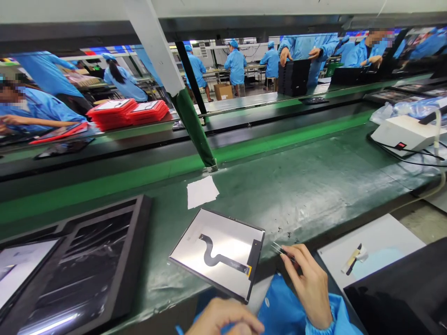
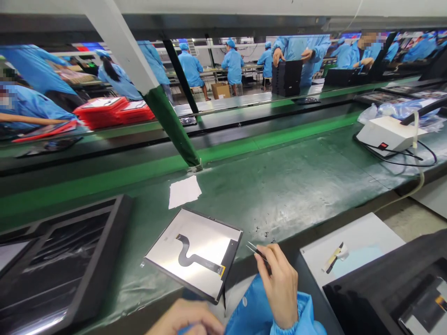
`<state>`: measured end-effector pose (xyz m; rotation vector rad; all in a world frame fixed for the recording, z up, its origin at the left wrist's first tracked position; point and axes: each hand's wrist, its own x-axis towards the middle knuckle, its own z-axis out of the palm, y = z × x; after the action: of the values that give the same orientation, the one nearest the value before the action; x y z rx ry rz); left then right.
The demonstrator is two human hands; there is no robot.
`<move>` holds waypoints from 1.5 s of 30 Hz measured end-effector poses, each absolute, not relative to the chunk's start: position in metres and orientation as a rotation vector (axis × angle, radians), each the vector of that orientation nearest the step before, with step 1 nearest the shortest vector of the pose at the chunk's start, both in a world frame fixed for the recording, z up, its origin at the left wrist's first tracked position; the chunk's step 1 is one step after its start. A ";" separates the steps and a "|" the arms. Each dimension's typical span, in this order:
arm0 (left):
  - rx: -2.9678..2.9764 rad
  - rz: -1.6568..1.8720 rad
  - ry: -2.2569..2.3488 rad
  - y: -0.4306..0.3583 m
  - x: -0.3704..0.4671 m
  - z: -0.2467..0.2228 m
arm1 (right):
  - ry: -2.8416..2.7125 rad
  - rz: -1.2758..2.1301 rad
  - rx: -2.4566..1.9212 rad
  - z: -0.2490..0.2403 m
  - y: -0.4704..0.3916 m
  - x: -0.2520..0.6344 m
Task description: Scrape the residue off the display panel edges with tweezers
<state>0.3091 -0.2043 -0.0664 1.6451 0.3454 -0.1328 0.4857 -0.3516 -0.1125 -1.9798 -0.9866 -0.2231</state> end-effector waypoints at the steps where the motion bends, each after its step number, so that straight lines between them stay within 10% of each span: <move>1: 1.690 -0.056 0.390 -0.199 0.321 -0.055 | -1.002 -0.236 -1.963 -0.110 -0.351 0.486; 5: 2.109 0.421 0.440 -0.181 0.381 -0.034 | -1.088 -0.273 -1.909 -0.099 -0.351 0.489; 17: 2.505 0.235 0.322 -0.159 0.453 -0.043 | -0.906 -0.332 -1.972 -0.101 -0.361 0.495; 32: 2.917 -0.397 0.123 -0.174 0.330 -0.099 | -1.047 -0.057 -1.959 -0.116 -0.351 0.468; 45: 3.212 0.068 -0.022 -0.176 0.320 -0.103 | -1.052 -0.033 -1.938 -0.118 -0.350 0.461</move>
<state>0.3199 -0.1760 -0.1029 3.2121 -0.0221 0.0680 0.4611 -0.3496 -0.1176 -1.9379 -1.0516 -0.0333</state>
